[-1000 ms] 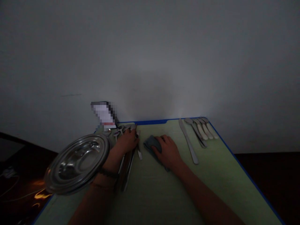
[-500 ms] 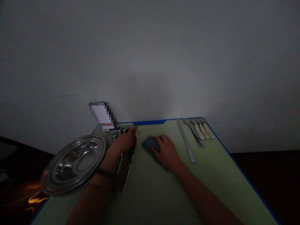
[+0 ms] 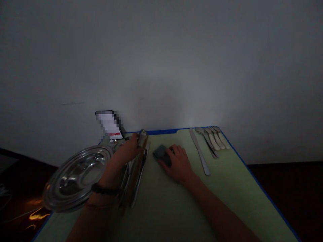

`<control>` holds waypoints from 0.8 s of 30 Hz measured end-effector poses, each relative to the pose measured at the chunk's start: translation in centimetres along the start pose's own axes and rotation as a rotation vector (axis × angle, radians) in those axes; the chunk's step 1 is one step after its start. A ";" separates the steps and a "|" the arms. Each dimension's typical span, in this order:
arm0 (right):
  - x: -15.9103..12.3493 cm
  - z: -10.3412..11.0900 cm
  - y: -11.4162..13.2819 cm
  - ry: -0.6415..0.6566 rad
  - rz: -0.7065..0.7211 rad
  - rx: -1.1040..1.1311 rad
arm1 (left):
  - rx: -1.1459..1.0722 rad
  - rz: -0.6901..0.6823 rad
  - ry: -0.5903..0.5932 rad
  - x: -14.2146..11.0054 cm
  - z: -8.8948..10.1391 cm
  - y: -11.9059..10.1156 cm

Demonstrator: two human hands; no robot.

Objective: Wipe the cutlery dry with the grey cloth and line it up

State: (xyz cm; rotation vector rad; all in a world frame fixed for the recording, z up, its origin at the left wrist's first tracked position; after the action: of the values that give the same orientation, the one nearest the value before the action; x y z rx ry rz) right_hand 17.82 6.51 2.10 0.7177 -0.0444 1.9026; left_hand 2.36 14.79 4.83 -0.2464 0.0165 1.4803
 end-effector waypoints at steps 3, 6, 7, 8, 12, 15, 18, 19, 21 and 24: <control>0.1 -0.7 0.2 0.108 -0.009 0.018 | -0.062 -0.103 -0.014 -0.9 1.5 -0.8; 0.2 -1.0 -0.2 0.142 -0.061 0.079 | -0.107 -0.214 -0.006 -2.2 3.1 -1.5; 0.2 -1.0 -0.4 0.149 -0.071 0.099 | -0.119 -0.244 -0.003 -2.7 3.7 -1.6; 0.4 -0.9 -0.5 0.157 -0.073 0.118 | -0.131 -0.269 -0.002 -3.2 4.2 -1.6; 1.6 0.9 -0.8 0.180 -0.067 0.197 | -0.195 -0.316 -0.029 -4.8 6.4 -1.3; 3.7 4.4 -1.1 0.092 -0.134 0.385 | -0.277 -0.294 -0.095 -5.9 8.3 -1.0; 6.0 8.9 -0.8 -0.132 -0.195 0.644 | -0.372 -0.274 -0.147 -7.1 10.1 -0.8; 6.6 10.0 -0.6 -0.193 -0.203 0.709 | -0.394 -0.282 -0.152 -7.5 10.5 -0.9; 7.0 11.4 -0.5 -0.314 -0.263 0.785 | -0.423 -0.302 -0.169 -8.3 11.4 -0.9; 6.7 10.5 -0.4 -0.369 -0.373 0.973 | -0.441 -0.295 -0.215 -9.2 12.4 -0.7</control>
State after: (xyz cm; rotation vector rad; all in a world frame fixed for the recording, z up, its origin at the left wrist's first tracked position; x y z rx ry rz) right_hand 21.20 8.62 13.92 1.5874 0.7744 1.3376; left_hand 0.45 7.81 18.51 -0.4248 -0.5034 1.1958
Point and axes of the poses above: each hand's wrist, its own x-axis towards the middle knuckle, its own z-axis out of the back of the hand, y = z × x, the point moved 8 cm from there along x, towards the middle knuckle, and after that the axes turned 10 degrees about z, right-handed, at the moved point
